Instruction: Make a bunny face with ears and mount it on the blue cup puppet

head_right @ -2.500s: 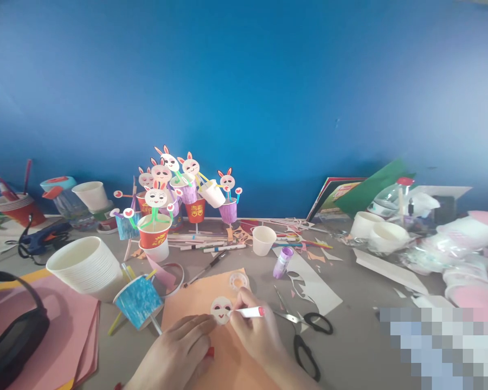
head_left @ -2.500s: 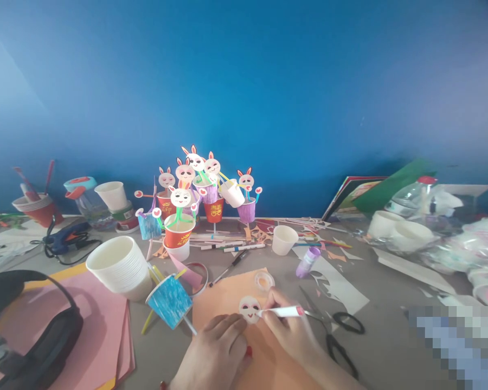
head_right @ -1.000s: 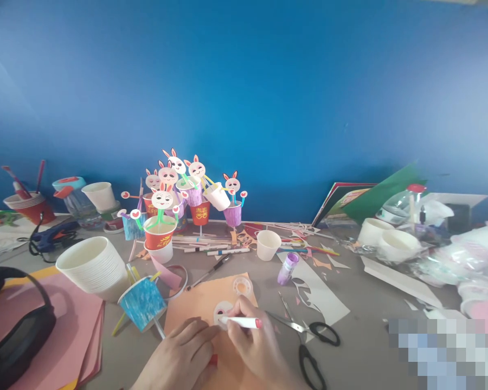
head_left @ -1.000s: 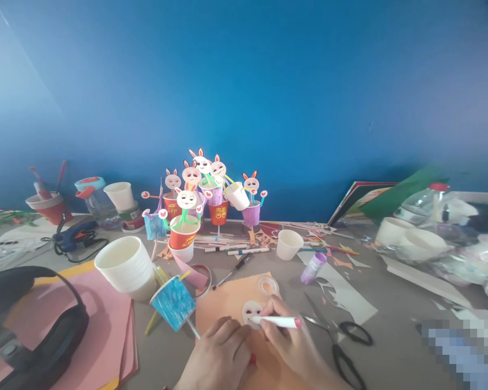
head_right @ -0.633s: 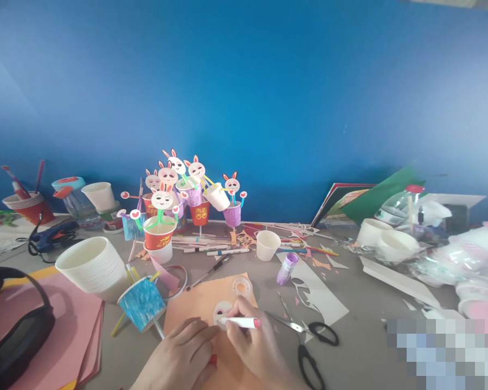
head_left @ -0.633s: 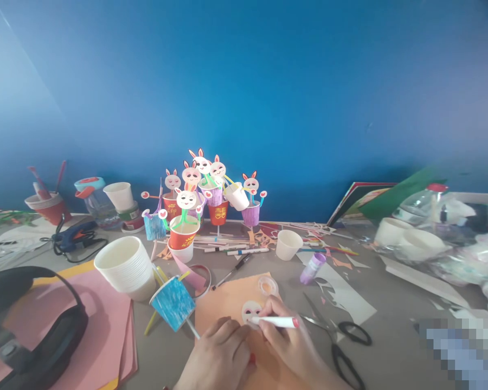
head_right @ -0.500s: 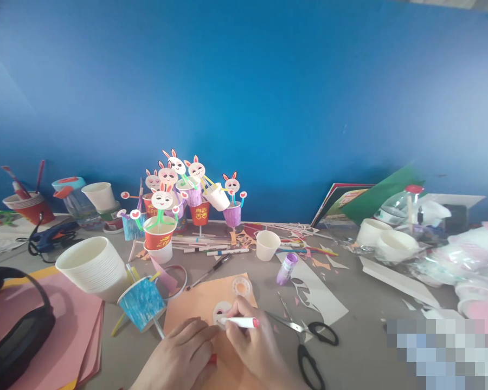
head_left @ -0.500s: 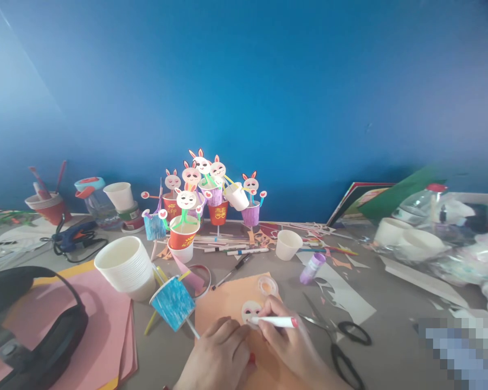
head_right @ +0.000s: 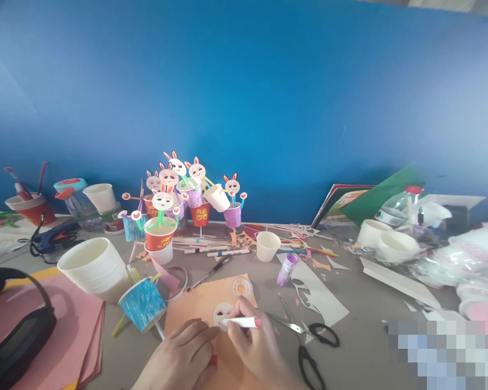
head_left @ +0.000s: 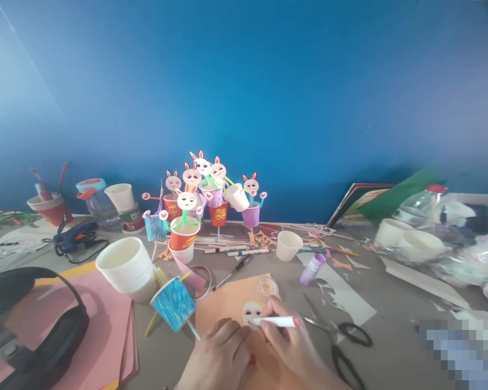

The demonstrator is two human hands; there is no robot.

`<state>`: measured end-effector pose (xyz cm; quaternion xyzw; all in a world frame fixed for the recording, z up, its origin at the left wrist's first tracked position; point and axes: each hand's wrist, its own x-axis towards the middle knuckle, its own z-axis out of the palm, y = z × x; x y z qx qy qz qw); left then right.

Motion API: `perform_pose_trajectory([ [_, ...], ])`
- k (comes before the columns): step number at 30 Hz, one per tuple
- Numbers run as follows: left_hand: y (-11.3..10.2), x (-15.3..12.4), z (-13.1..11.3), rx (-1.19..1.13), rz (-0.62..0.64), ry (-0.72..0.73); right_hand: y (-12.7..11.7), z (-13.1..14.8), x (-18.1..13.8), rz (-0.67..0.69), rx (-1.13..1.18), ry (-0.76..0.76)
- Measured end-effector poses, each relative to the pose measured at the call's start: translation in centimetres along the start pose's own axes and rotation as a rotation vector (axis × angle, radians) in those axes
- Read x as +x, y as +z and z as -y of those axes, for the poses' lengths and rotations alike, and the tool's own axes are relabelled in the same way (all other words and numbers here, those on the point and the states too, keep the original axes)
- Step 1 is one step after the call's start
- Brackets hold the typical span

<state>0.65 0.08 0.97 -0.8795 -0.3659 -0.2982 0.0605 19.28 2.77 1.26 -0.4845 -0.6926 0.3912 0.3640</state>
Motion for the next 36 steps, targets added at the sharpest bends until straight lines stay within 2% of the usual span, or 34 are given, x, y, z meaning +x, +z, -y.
perform_pose_trajectory([
  [7, 0.1, -0.1, 0.1, 0.014, -0.020, 0.014, 0.1, 0.1, 0.0, -0.034, 0.118, 0.060],
  [16, 0.2, -0.1, 0.1, 0.038, 0.038, 0.012, -0.1, -0.1, 0.1, 0.005, 0.010, -0.023],
  [21, 0.2, -0.2, 0.1, 0.024, 0.016, 0.007, -0.1, -0.4, 0.1, -0.001, -0.051, -0.040],
  [32, 0.7, -0.4, 0.3, 0.028, -0.021, 0.023, -0.1, 0.1, -0.1, -0.037, 0.150, 0.043],
  [36, 0.9, -0.5, 0.4, 0.034, -0.047, 0.038, -0.4, 0.6, 0.1, -0.143, 0.205, 0.055],
])
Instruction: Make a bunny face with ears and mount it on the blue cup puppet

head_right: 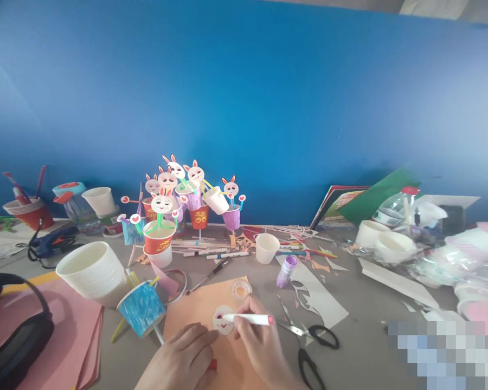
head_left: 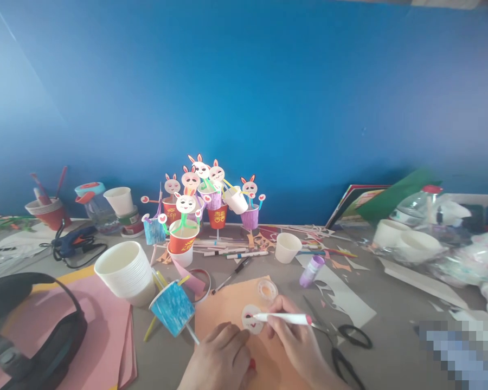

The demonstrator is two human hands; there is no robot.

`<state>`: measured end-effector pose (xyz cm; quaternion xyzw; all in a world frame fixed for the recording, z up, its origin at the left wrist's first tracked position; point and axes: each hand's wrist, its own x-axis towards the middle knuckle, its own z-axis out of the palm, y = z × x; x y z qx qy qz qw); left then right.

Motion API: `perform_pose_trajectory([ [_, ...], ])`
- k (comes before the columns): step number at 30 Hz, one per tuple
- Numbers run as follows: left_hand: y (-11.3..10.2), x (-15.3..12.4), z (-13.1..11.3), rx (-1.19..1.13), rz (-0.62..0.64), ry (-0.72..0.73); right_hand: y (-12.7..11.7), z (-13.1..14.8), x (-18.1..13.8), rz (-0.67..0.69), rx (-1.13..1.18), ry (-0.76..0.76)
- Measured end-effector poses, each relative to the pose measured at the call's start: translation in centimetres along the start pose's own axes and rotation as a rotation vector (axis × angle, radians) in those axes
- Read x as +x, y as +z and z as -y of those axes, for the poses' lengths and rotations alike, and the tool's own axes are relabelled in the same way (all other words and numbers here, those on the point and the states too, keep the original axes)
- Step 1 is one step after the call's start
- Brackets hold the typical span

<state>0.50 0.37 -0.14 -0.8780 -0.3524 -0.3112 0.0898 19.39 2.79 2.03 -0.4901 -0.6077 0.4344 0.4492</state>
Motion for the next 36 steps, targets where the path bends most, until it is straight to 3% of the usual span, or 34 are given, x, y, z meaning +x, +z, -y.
perform_pose_trajectory([
  [4, 0.2, -0.1, 0.1, 0.008, -0.048, 0.008, -0.4, -0.2, 0.2, -0.079, -0.001, 0.011],
  [28, 0.1, 0.1, 0.2, -0.029, -0.057, 0.010, -0.4, -1.2, 0.3, 0.026, -0.138, -0.034],
  [36, 0.2, -0.1, 0.0, -0.020, -0.061, 0.016, -0.5, -1.6, 0.3, -0.061, -0.105, -0.022],
])
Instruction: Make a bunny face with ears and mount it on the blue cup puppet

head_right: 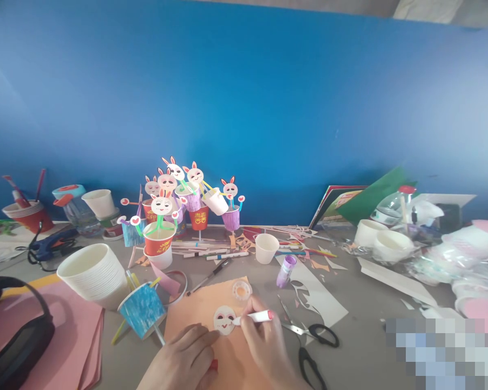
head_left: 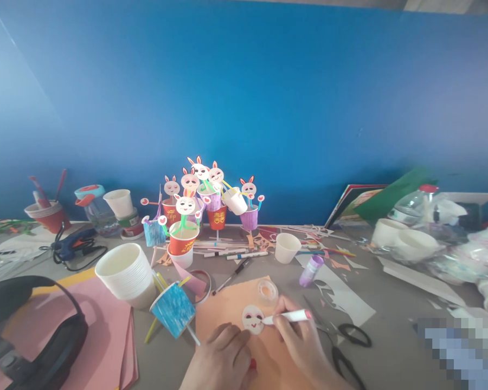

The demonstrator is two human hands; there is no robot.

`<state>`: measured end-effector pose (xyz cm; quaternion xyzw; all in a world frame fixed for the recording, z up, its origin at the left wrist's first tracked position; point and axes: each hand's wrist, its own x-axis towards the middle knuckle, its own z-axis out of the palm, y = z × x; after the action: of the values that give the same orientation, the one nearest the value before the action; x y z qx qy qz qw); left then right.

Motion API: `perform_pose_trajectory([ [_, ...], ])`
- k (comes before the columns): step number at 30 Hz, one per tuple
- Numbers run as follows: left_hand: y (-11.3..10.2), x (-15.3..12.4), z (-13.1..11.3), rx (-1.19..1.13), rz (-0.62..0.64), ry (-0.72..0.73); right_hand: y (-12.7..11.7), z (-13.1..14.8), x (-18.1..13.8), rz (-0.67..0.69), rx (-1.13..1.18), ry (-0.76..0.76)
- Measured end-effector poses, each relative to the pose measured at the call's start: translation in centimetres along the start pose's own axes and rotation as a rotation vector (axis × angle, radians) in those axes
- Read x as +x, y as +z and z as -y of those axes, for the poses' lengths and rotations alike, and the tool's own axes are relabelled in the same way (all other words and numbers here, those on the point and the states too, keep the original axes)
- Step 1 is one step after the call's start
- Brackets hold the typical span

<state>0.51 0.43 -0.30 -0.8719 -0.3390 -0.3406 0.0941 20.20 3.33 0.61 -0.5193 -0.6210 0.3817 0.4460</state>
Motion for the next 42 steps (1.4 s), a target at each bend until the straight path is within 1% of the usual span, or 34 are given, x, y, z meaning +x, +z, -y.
perform_pose_trajectory([
  [5, -0.1, 0.3, 0.0, 0.001, -0.024, 0.004, 0.0, 0.1, 0.0, 0.028, -0.038, 0.010],
  [12, 0.0, 0.1, 0.1, 0.016, -0.018, 0.017, 0.0, 0.3, 0.0, 0.046, -0.047, -0.020],
  [14, 0.0, 0.1, 0.1, 0.019, -0.020, 0.006, 0.0, 0.4, -0.1, 0.017, -0.031, -0.009],
  [18, 0.0, 0.3, 0.0, 0.031, -0.039, -0.003, -0.2, 0.4, -0.1, -0.058, 0.074, 0.044],
  [24, 0.1, 0.5, 0.1, 0.039, -0.103, 0.029, -0.4, 1.0, 0.2, -0.102, 0.144, 0.028],
  [27, 0.1, 0.4, 0.3, 0.024, -0.129, 0.040, -0.6, 1.6, 0.0, -0.090, 0.185, 0.011],
  [29, -0.2, 0.3, 0.3, 0.003, -0.125, 0.028, -0.9, 1.9, -0.3, -0.073, 0.183, -0.010],
  [33, -0.6, 0.3, 0.4, -0.043, -0.078, -0.013, -1.9, 2.1, -1.2, 0.008, 0.143, -0.082],
  [35, -0.4, 0.3, 0.5, -0.067, -0.093, -0.014, -2.2, 2.3, -1.7, 0.030, 0.142, -0.116],
  [39, 0.0, 0.4, 0.7, -0.104, -0.167, -0.033, -1.9, 3.1, -2.6, 0.049, 0.176, -0.092],
  [40, -0.2, 0.5, 0.8, -0.109, -0.168, -0.048, -1.7, 3.3, -2.8, 0.057, 0.187, -0.079],
  [42, -1.2, 0.8, 0.8, -0.115, -0.110, -0.063, -1.4, 3.6, -3.1, 0.083, 0.207, -0.070],
])
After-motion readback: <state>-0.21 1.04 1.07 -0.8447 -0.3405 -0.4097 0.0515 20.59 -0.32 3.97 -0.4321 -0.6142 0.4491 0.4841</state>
